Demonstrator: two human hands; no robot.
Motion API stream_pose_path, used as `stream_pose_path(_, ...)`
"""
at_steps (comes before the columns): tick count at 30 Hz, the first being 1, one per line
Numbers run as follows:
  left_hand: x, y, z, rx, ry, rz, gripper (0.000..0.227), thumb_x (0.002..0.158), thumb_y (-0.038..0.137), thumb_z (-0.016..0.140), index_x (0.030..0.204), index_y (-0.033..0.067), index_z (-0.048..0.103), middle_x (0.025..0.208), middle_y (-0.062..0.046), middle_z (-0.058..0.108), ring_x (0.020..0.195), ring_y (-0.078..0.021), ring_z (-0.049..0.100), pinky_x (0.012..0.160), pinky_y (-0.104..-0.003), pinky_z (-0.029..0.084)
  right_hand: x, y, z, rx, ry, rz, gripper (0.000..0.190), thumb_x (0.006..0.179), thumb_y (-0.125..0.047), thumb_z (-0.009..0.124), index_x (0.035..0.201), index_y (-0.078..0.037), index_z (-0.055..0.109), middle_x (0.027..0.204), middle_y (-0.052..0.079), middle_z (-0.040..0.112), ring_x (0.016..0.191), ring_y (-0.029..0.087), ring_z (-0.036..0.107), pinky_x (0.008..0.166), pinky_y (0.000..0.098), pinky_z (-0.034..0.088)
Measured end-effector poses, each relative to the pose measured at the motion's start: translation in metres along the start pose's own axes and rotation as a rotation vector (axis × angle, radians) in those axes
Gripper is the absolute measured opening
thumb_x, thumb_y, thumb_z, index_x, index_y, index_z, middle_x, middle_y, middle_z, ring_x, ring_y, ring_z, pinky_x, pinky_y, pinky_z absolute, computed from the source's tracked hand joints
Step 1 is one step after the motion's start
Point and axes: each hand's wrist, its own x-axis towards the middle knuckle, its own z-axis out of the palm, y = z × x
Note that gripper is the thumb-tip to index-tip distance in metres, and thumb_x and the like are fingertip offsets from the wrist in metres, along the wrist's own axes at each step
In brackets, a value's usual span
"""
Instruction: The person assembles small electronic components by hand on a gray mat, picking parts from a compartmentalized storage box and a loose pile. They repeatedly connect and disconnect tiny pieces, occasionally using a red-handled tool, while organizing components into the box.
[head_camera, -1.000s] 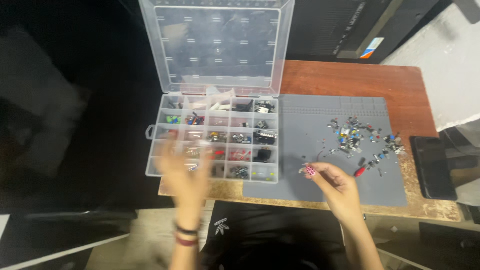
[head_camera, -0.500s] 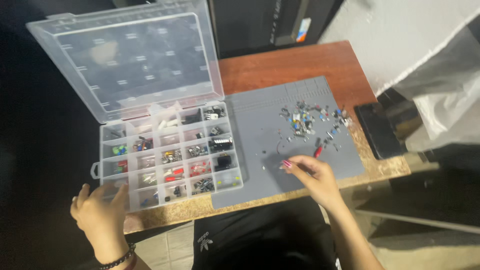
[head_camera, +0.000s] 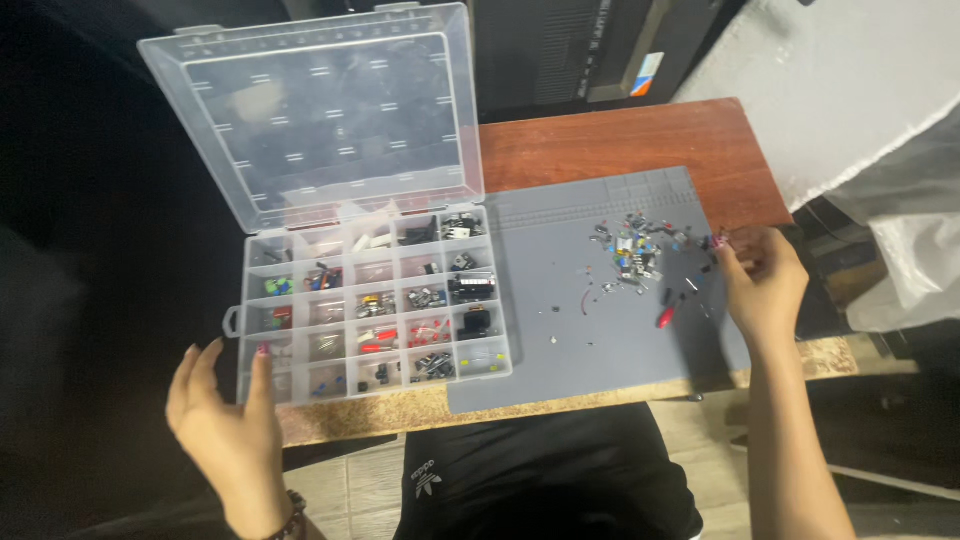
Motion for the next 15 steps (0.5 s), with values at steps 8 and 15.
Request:
stream_pose_path(8, -0.003, 0.033, -0.007, -0.109, -0.045, -0.121, 0.044, 0.099, 0.025, 0.072, 0.132, -0.0037, 0.068, 0.144, -0.026, 0.060, 0.137, -0.0423, 0.051, 0.109, -0.058, 0.040, 0.010, 0.040, 0.054, -0.269, 0.072, -0.485, 0.022, 0.096, -0.017, 0.084, 0.117, -0.011, 0.082, 0.125, 0.015, 0.073, 0.110, 0.036, 0.062, 0.095, 0.0466, 0.048)
stream_pose_path(15, -0.001, 0.063, -0.012, -0.196, -0.110, -0.194, 0.042, 0.098, 0.026, 0.069, 0.132, 0.0019, 0.068, 0.144, -0.023, 0.060, 0.136, -0.0393, 0.051, 0.065, -0.043, 0.059, 0.000, 0.000, 0.042, -0.086, 0.131, -0.438, 0.018, 0.092, -0.003, 0.088, 0.109, -0.004, 0.081, 0.118, 0.011, 0.073, 0.120, 0.031, 0.062, 0.107, 0.0420, 0.046)
